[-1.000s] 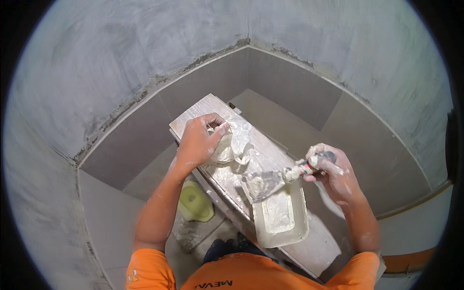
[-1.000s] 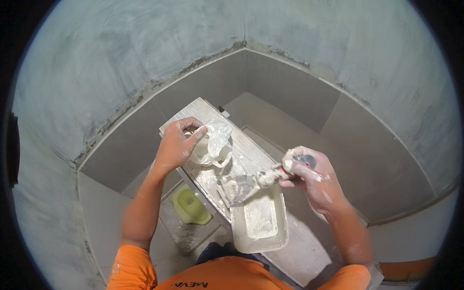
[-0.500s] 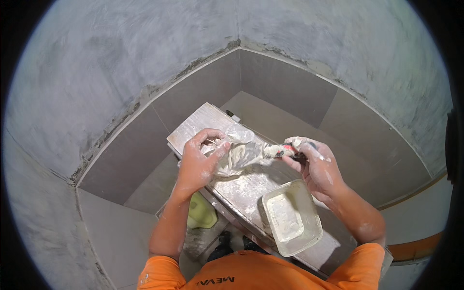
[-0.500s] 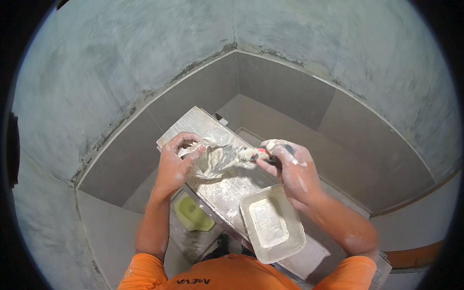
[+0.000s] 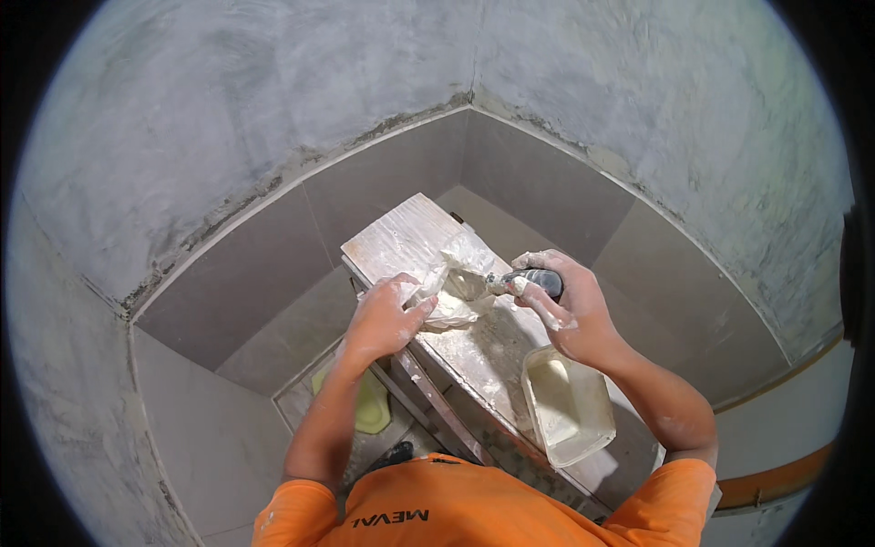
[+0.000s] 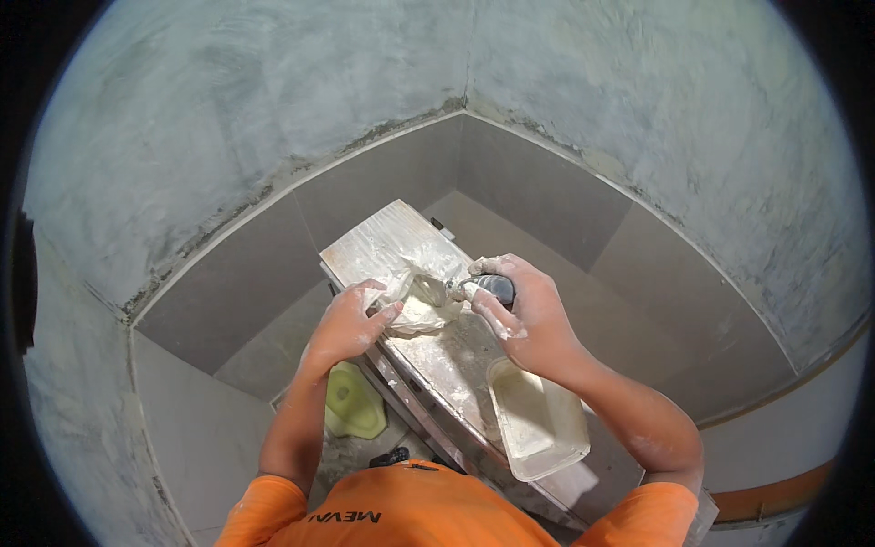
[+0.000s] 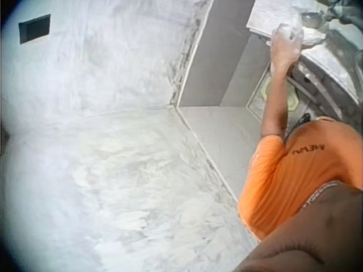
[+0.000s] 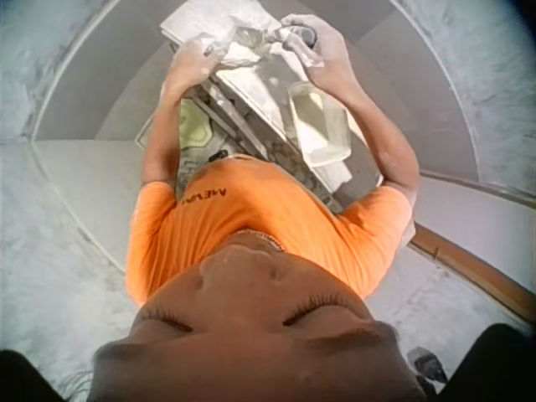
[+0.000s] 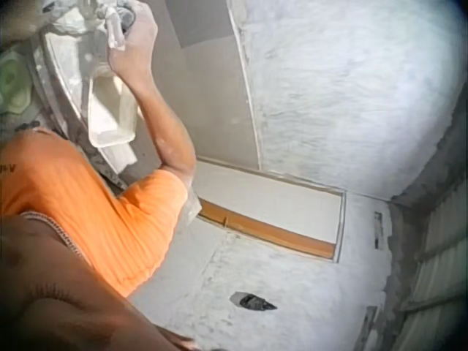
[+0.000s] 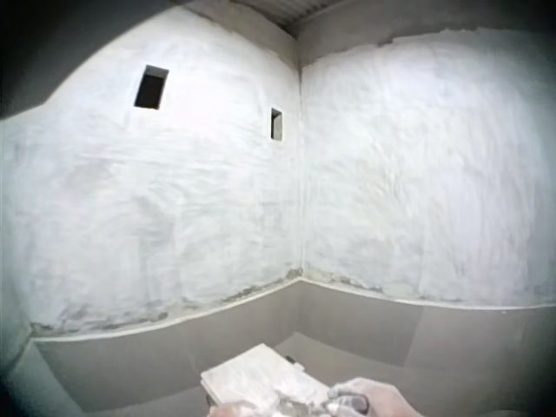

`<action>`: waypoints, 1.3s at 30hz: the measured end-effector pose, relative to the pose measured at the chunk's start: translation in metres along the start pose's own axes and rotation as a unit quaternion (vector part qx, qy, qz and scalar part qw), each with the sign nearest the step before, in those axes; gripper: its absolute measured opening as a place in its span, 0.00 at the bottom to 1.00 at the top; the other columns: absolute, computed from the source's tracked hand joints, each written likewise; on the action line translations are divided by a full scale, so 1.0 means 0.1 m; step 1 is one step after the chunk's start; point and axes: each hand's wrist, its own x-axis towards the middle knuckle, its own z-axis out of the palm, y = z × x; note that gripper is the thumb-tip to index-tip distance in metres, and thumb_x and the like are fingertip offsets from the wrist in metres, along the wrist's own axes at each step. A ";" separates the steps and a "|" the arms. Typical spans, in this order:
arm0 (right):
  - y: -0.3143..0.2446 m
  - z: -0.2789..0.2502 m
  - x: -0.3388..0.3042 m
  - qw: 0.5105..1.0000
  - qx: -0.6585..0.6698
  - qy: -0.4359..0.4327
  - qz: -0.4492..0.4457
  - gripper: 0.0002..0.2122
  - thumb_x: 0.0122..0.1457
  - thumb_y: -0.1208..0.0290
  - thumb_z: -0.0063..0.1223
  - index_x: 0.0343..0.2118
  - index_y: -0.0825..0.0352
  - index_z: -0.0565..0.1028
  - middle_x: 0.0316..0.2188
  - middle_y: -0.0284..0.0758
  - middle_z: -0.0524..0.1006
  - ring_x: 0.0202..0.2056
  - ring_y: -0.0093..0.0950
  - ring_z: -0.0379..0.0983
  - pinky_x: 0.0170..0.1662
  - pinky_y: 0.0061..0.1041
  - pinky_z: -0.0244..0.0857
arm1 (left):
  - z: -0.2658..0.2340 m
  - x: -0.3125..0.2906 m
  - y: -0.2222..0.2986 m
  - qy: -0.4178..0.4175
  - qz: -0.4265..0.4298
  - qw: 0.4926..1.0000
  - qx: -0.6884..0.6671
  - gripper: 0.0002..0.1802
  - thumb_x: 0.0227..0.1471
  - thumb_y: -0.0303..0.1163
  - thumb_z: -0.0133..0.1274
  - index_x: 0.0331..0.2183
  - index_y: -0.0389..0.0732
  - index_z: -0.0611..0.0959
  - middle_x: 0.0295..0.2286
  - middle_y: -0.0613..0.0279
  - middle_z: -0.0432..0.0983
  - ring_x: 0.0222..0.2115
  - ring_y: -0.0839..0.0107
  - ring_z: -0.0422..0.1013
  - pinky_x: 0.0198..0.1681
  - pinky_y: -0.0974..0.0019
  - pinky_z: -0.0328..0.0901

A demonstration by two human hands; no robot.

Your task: The person applies compound to a wall corner using a putty knife and a plastic container, spreading the material along the joint before refilling the tool.

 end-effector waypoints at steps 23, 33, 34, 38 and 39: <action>-0.03 -0.20 0.06 0.969 -0.242 -0.045 -0.012 0.11 0.61 0.74 0.48 0.42 0.73 0.79 0.36 0.52 0.79 0.41 0.51 0.76 0.47 0.41 0.68 | 0.48 0.08 -0.06 0.051 -0.019 0.922 -0.384 0.11 0.66 0.29 0.42 0.49 0.41 0.68 0.37 0.64 0.68 0.38 0.77 0.60 0.45 0.72 0.59; -0.19 -0.28 -0.10 0.928 -0.265 -0.214 0.150 0.15 0.58 0.69 0.58 0.46 0.71 0.80 0.35 0.53 0.79 0.39 0.48 0.77 0.46 0.39 0.69 | 0.82 0.02 -0.08 0.129 -0.037 0.886 -0.445 0.13 0.66 0.29 0.39 0.51 0.37 0.68 0.43 0.53 0.69 0.44 0.69 0.65 0.52 0.65 0.61; -0.22 -0.27 -0.10 0.918 -0.276 -0.230 0.169 0.15 0.58 0.69 0.59 0.46 0.71 0.80 0.34 0.53 0.79 0.38 0.47 0.77 0.45 0.39 0.69 | 0.86 0.06 -0.14 0.128 -0.025 0.892 -0.432 0.14 0.67 0.30 0.39 0.51 0.35 0.67 0.45 0.51 0.68 0.46 0.68 0.64 0.54 0.65 0.60; -0.12 -0.22 -0.20 0.926 -0.279 -0.202 0.154 0.14 0.58 0.69 0.59 0.45 0.71 0.80 0.32 0.52 0.79 0.36 0.47 0.77 0.43 0.39 0.69 | 0.99 0.17 -0.17 0.116 -0.076 0.883 -0.448 0.22 0.68 0.42 0.39 0.43 0.29 0.73 0.33 0.54 0.70 0.35 0.68 0.66 0.44 0.61 0.64; -0.10 -0.22 -0.20 0.924 -0.286 -0.199 0.157 0.13 0.59 0.69 0.58 0.43 0.71 0.80 0.31 0.51 0.79 0.35 0.47 0.77 0.43 0.40 0.69 | 0.99 0.18 -0.16 0.076 -0.123 0.879 -0.454 0.26 0.67 0.46 0.39 0.38 0.28 0.75 0.27 0.56 0.69 0.30 0.68 0.65 0.40 0.59 0.65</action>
